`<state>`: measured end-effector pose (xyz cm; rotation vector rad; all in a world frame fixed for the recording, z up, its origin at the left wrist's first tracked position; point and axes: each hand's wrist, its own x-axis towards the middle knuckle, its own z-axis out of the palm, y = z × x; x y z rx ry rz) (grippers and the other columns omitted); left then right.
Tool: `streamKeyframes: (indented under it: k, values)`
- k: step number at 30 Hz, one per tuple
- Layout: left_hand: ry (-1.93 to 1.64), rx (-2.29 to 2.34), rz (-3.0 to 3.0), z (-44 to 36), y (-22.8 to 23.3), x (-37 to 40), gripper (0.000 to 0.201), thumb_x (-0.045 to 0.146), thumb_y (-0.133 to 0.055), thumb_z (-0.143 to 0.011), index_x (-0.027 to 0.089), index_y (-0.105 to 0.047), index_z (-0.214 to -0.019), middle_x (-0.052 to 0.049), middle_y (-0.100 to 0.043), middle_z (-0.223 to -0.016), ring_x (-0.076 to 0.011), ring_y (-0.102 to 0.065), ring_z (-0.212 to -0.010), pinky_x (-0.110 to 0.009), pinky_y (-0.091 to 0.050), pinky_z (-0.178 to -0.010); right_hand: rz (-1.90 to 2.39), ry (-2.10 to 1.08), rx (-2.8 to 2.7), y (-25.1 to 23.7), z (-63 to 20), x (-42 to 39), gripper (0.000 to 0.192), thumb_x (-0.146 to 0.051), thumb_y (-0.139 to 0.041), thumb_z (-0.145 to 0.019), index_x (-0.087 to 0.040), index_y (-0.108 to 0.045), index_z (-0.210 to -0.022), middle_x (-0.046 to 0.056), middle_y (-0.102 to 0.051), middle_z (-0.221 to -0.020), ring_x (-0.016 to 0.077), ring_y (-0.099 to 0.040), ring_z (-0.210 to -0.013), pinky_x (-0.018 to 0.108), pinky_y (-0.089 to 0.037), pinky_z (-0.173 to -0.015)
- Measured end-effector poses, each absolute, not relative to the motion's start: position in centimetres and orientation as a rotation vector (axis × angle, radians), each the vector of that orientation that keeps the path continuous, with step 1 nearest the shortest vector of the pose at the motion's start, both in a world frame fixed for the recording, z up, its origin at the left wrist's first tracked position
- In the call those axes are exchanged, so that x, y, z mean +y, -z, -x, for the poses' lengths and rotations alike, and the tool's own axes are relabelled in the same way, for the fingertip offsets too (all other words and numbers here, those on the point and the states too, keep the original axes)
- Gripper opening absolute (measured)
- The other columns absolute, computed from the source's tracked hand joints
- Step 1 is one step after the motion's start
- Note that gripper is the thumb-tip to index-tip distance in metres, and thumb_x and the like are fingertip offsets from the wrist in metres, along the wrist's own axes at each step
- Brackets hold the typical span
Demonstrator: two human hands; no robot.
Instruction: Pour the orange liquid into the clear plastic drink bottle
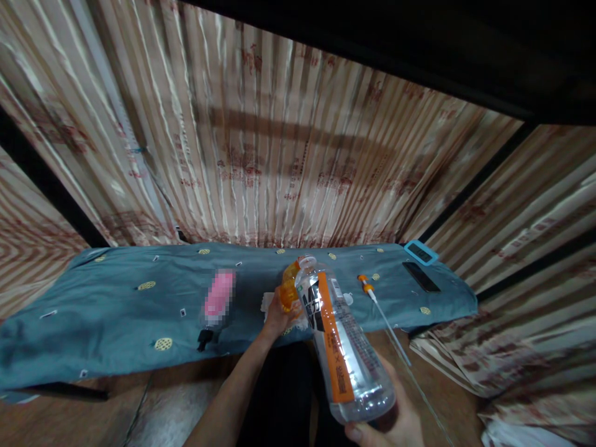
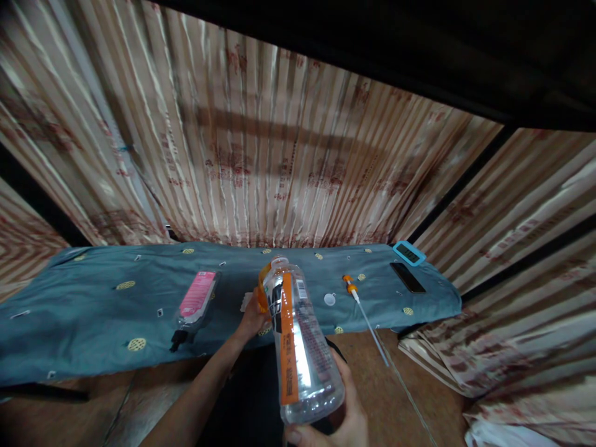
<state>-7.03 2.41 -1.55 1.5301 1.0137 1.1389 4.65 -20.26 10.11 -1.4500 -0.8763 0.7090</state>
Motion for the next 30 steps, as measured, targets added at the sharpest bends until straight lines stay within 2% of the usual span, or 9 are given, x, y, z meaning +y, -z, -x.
streamKeyframes:
  k: [9, 18, 23, 30]
  values:
    - [-1.127, 1.018, -1.505, 6.97, 1.50, 2.39, 0.044, 0.023, -0.071, -0.062, 0.020, -0.048, -0.101, -0.002, -0.064, -0.094, -0.0200, -0.062, -0.087, -0.034, -0.049, -0.079, 1.420, -0.724, -0.892, -10.41, -4.49, -20.21, 0.089, -0.061, -0.082, -0.048, -0.022, -0.052, -0.122, 0.003, -0.077, -0.101, 0.0226, -0.073, -0.092, 0.019, -0.056, -0.077]
    - [-1.133, 1.031, -1.507, 7.01, 1.40, 2.37, 0.042, 0.024, -0.072, -0.063, 0.020, -0.050, -0.098, -0.003, -0.063, -0.094, -0.0212, -0.062, -0.089, -0.035, -0.049, -0.081, 1.363, -0.697, -0.850, -10.01, -4.66, -20.14, 0.081, -0.047, -0.089, -0.045, -0.027, -0.058, -0.117, -0.003, -0.077, -0.101, 0.0194, -0.074, -0.090, 0.015, -0.056, -0.075]
    - [-1.145, 0.990, -1.522, 7.04, 1.63, 2.44, 0.045, 0.024, -0.071, -0.063, 0.019, -0.048, -0.102, -0.004, -0.063, -0.097, -0.0211, -0.061, -0.090, -0.037, -0.048, -0.082, 1.345, -0.712, -0.816, -10.00, -4.60, -20.12, 0.081, -0.042, -0.091, -0.044, -0.026, -0.059, -0.117, -0.002, -0.077, -0.100, 0.0201, -0.074, -0.090, 0.016, -0.056, -0.075]
    - [-1.123, 1.029, -1.517, 7.04, 1.73, 2.54, 0.044, 0.022, -0.071, -0.063, 0.020, -0.049, -0.100, -0.003, -0.063, -0.096, -0.0211, -0.061, -0.091, -0.036, -0.048, -0.082, 1.436, -0.716, -0.898, -10.20, -4.76, -20.14, 0.088, -0.055, -0.085, -0.048, -0.021, -0.052, -0.122, 0.004, -0.078, -0.098, 0.0248, -0.075, -0.087, 0.022, -0.058, -0.072]
